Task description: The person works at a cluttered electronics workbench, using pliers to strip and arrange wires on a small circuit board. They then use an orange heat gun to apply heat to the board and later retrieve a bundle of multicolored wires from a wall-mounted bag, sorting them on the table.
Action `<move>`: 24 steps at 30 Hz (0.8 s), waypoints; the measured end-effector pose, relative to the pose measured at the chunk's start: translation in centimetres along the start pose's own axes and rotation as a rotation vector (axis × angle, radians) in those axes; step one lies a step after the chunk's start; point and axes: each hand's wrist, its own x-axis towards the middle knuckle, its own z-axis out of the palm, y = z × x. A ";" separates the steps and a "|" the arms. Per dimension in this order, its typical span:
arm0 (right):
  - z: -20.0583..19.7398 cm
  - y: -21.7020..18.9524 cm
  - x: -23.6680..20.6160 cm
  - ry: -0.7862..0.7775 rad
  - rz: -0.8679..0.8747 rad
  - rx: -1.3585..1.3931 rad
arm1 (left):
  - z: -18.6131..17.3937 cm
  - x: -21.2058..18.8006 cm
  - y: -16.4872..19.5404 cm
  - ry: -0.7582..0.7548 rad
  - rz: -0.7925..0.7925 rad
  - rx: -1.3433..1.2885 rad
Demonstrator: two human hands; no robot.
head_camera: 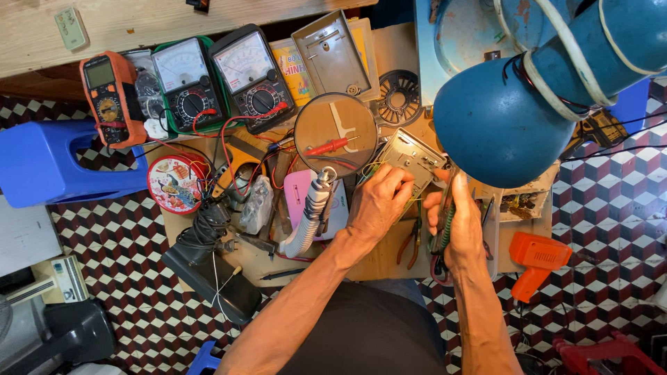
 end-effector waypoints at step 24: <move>0.6 0.4 0.5 -0.246 0.131 0.224 | 0.0 1.2 -0.4 -0.047 -0.025 -0.028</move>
